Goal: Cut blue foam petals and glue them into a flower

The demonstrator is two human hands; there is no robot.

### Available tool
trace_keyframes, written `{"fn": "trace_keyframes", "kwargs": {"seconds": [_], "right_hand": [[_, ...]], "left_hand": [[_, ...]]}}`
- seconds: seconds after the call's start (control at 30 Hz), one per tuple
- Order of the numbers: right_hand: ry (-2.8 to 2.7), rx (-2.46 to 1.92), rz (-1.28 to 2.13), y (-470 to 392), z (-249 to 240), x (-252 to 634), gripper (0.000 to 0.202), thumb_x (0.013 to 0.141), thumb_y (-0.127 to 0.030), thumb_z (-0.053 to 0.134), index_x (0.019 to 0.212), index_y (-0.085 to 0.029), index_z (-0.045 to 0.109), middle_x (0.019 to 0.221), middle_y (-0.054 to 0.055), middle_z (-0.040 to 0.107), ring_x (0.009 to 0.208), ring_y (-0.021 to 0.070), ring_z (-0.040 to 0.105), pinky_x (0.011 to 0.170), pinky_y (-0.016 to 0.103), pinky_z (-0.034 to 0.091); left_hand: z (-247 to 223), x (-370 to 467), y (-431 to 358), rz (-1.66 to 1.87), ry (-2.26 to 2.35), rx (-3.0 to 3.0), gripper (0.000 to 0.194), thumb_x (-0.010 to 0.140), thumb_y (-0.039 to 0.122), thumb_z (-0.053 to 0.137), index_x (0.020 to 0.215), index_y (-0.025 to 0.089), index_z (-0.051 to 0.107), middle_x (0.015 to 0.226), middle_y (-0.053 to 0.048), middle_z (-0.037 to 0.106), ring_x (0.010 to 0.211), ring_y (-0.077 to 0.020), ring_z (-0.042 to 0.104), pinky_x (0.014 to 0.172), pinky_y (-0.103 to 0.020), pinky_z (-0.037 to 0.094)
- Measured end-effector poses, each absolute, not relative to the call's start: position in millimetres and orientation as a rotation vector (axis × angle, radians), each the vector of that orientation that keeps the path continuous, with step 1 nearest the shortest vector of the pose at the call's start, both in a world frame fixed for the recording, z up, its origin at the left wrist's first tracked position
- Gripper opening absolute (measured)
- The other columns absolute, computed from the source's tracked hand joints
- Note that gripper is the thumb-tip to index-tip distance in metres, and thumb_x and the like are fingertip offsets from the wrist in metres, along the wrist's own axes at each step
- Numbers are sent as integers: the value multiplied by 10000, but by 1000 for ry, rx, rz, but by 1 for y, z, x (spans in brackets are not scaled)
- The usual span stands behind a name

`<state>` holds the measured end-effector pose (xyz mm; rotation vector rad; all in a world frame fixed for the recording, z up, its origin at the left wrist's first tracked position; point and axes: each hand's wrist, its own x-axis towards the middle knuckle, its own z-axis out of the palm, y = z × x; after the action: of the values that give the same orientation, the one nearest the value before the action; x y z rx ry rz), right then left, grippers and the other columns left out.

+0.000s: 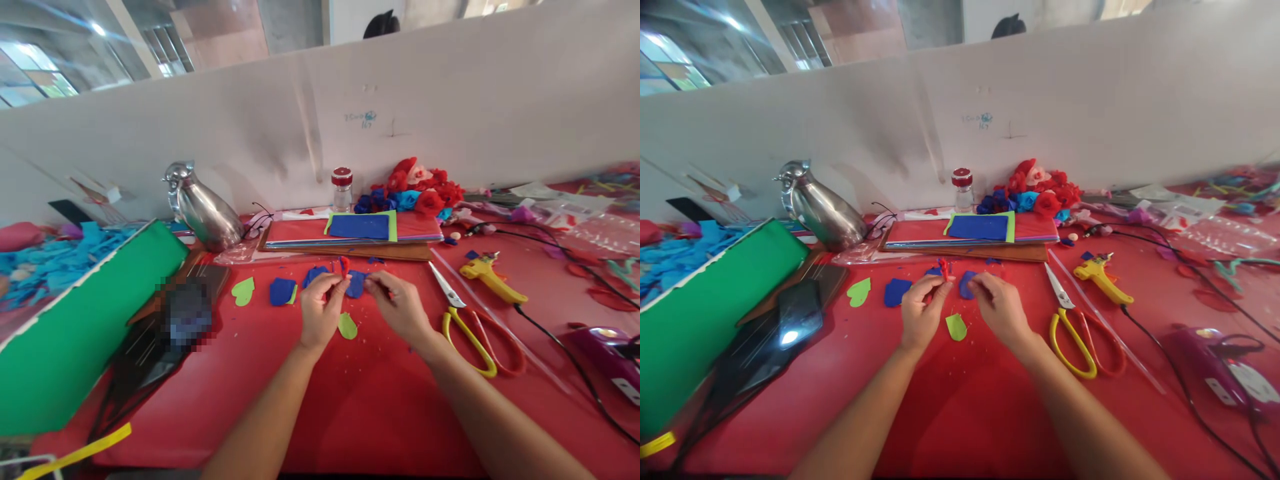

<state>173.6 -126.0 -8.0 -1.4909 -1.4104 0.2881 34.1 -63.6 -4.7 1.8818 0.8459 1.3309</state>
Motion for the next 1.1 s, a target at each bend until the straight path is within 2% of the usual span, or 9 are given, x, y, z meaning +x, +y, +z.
{"fn": "trace_keyframes", "kwargs": {"seconds": [0.07,0.13,0.23,0.33,0.4,0.53,0.67,0.87,1.1], "right_hand": [[-1275,-1541,223,-127,-6,182,246,889,-350,464,714,-200,552,598,-22,518,563,120,482,548,234,392],[-1102,-1592,86,-129,-4,194,240,891,-356,455,738,-202,558,625,-10,522,599,138,492,573,253,400],[-895,-1751,-224,-132,2,208,168,862,-319,497,910,-207,613,886,79,613,895,239,553,745,364,434],[-980,-1792,-302,-133,7,205,249,835,-326,551,1056,-234,621,1135,123,593,1130,307,478,919,488,363],[-1163,-1674,-88,-133,7,192,220,838,-354,553,1009,-252,645,1083,97,634,1080,282,525,946,479,361],[-1281,-1408,338,-130,1,168,175,796,-383,601,850,-228,661,889,56,677,889,227,584,831,385,447],[-1199,-1368,453,-128,-5,164,153,773,-359,617,761,-209,641,772,29,647,757,182,556,730,327,451],[-1087,-1316,628,-126,-6,169,146,745,-333,639,734,-189,655,732,14,644,716,157,558,715,313,443],[-875,-1166,855,-122,-6,165,185,680,-362,706,670,-185,655,659,2,650,650,143,580,669,296,463]], "left_hand": [[-6,32,-60,1331,938,1806,222,824,365,580,753,176,673,748,-36,674,668,-130,580,641,-249,468],[-8,31,-55,1331,1012,1746,243,820,388,577,749,173,665,729,-27,660,655,-125,567,633,-242,462],[-9,29,-52,1334,1058,1722,253,815,398,577,748,169,662,706,-19,644,634,-118,551,614,-233,454],[-9,30,-53,1345,1001,1794,230,817,377,582,761,173,671,739,-30,655,649,-123,564,618,-238,459],[-8,31,-55,1331,925,1887,206,822,347,582,762,176,679,751,-36,659,654,-127,574,614,-242,461],[-9,34,-63,1233,740,2078,188,850,258,539,764,178,686,753,-47,666,681,-136,590,632,-252,466],[-8,36,-67,1169,696,2113,195,855,236,521,759,178,680,742,-49,660,679,-140,586,635,-261,466],[-6,37,-66,1075,741,1993,170,820,266,572,712,177,667,695,-29,638,674,-140,572,644,-258,458],[-5,41,-68,992,736,1524,122,772,276,622,834,172,643,819,-34,667,745,-148,611,714,-273,493]]}}
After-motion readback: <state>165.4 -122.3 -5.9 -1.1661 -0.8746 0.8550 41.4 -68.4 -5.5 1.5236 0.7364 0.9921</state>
